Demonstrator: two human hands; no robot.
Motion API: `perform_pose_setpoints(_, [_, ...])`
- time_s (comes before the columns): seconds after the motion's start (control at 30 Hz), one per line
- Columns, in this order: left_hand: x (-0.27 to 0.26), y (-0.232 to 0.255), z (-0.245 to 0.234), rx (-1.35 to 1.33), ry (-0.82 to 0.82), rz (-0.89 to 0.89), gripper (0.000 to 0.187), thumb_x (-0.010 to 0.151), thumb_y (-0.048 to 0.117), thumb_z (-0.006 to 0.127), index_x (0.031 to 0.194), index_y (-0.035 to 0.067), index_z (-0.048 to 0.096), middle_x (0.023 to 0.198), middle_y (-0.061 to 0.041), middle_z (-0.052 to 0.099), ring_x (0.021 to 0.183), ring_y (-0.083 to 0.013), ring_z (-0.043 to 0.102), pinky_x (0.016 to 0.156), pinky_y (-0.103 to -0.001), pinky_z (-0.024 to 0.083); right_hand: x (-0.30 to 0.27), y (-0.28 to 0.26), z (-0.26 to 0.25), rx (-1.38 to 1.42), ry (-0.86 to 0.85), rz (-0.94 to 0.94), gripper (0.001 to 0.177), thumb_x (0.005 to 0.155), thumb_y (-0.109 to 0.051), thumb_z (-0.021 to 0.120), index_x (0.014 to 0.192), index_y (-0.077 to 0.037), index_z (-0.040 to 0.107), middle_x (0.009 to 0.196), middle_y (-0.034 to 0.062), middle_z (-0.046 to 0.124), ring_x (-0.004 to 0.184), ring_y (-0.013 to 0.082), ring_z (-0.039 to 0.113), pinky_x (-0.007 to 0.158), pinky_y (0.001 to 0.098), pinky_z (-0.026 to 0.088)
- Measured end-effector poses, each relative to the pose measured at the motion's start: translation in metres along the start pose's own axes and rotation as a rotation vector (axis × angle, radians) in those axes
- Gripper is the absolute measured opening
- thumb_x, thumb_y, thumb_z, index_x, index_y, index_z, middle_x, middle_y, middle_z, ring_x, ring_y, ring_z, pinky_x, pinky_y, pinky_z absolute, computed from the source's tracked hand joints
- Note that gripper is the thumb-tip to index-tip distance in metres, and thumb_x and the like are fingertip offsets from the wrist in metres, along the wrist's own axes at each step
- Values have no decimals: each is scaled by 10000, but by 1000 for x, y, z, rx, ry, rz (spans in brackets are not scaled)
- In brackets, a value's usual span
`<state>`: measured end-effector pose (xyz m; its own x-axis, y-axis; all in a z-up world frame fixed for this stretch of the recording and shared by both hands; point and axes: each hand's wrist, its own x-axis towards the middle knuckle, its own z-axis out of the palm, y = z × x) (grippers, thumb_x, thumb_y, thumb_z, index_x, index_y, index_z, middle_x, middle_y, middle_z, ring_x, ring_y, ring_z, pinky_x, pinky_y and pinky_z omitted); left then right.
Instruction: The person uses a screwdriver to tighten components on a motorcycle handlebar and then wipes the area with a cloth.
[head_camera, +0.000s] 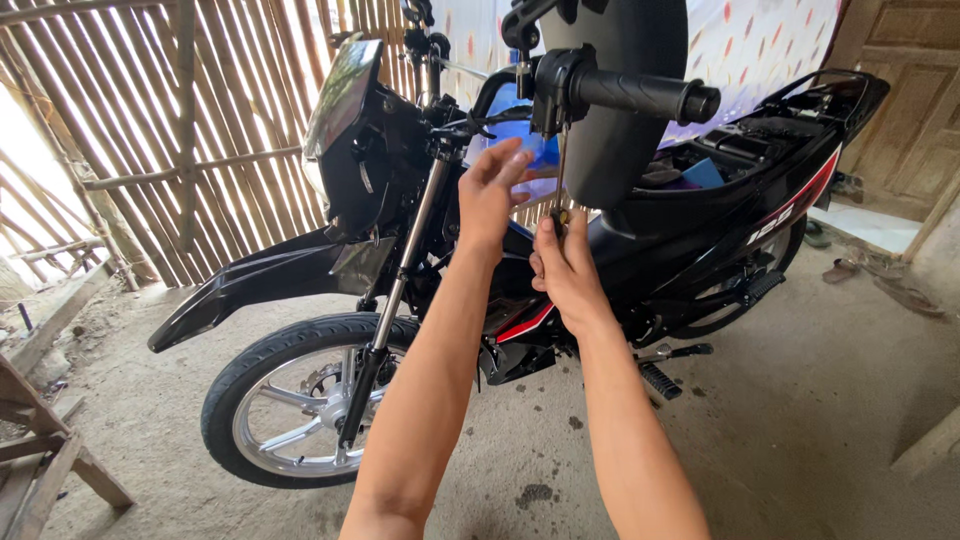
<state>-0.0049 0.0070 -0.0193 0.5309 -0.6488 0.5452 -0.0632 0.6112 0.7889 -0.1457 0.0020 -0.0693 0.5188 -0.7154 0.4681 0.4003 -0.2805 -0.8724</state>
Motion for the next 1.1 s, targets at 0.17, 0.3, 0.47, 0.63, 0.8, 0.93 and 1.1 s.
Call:
perform_pose_setpoints(0.17, [8,-12,10,-36,-95,347,432,1014,104,638,1427,8,559,1365,-69,650,1153,-120,685,926,-286,598,12,1,10,-224,214,-56,262,1074,-374,450,1153,-127,484,816,40,535,617,110,481,486,285,399])
perform_pose_setpoints(0.3, [10,-9,15,65,-22,336,398,1019,104,647,1404,3,638,1262,-134,709,1096,-154,693,932,-287,584,20,8,4,-343,236,-313,275,1115,-336,464,1131,-67,521,930,55,625,775,110,576,649,285,482])
perform_pose_setpoints(0.47, [1,1,19,89,11,242,445,954,131,732,1372,2,647,1209,-149,750,1099,-162,705,920,-290,580,18,20,4,-363,238,-325,256,1101,-290,465,1188,-59,532,923,55,646,792,125,608,696,288,496])
perform_pose_setpoints(0.63, [-8,2,27,74,6,304,585,919,126,778,1440,-19,556,1246,-153,717,1136,-177,712,936,-293,583,29,19,12,-166,224,-194,268,1125,-307,489,1167,-46,528,894,83,618,725,175,560,648,356,477])
perform_pose_setpoints(0.8, [-20,9,31,41,-20,208,664,909,58,725,1514,0,457,1158,-154,720,997,-192,727,840,-312,602,30,20,21,-331,393,-332,247,1073,-287,563,1173,-64,528,962,93,716,833,204,707,728,368,548])
perform_pose_setpoints(0.93, [-19,8,30,-104,-70,180,648,946,-27,664,1544,-6,416,1067,-179,740,929,-183,729,850,-309,606,28,20,25,-366,441,-343,260,1053,-287,586,1177,-67,527,973,121,725,860,251,736,749,382,553])
perform_pose_setpoints(1.1, [-20,5,26,-137,-84,189,632,956,-49,659,1546,-27,433,1043,-179,745,905,-176,721,836,-301,595,25,24,29,-342,435,-324,287,1058,-319,593,1181,-69,528,979,115,725,879,239,729,769,381,553])
